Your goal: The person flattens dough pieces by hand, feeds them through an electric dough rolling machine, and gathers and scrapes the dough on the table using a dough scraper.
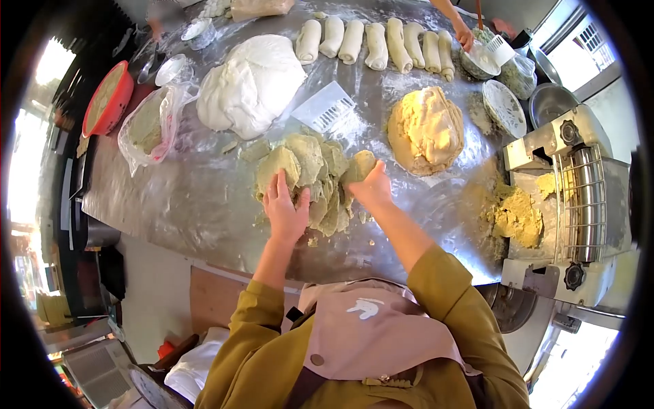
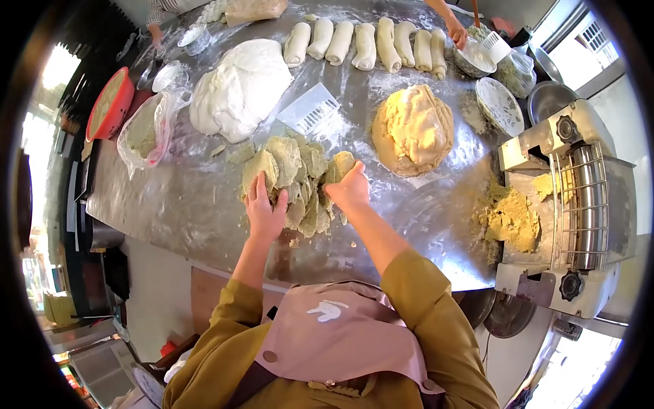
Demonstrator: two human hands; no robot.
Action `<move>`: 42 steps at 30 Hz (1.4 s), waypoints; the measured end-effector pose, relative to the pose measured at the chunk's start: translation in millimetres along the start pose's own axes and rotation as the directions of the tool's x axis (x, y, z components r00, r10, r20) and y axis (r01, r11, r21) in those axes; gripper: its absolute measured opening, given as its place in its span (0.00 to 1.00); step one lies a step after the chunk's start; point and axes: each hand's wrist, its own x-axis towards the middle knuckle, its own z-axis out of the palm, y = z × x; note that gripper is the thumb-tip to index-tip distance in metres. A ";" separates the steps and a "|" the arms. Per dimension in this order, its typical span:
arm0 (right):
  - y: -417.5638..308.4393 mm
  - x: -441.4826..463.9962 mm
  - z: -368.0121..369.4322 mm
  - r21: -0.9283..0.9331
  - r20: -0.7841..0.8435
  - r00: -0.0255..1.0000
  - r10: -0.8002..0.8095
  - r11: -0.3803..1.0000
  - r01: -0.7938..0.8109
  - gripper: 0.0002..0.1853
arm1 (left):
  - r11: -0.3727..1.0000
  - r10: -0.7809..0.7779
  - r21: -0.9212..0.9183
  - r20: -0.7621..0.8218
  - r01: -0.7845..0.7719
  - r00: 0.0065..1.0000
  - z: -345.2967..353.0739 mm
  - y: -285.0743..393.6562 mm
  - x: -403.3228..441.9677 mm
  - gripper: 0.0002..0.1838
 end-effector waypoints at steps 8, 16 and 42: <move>32.4 10.3 1.4 0.244 -0.110 0.993 0.045 0.969 -0.017 0.35 | 1.000 -0.019 -0.003 0.026 0.019 0.999 2.8 1.1 0.0 0.39; 58.0 -37.3 -72.9 0.725 0.021 0.998 0.067 0.686 -0.061 0.27 | 0.998 -0.055 0.014 0.064 0.054 0.996 -5.1 0.9 -7.6 0.41; 204.1 -166.7 -614.7 -0.190 -0.600 0.798 -0.057 0.979 -0.073 0.18 | 0.958 -0.172 0.228 -0.036 0.176 0.984 69.1 119.7 -28.7 0.38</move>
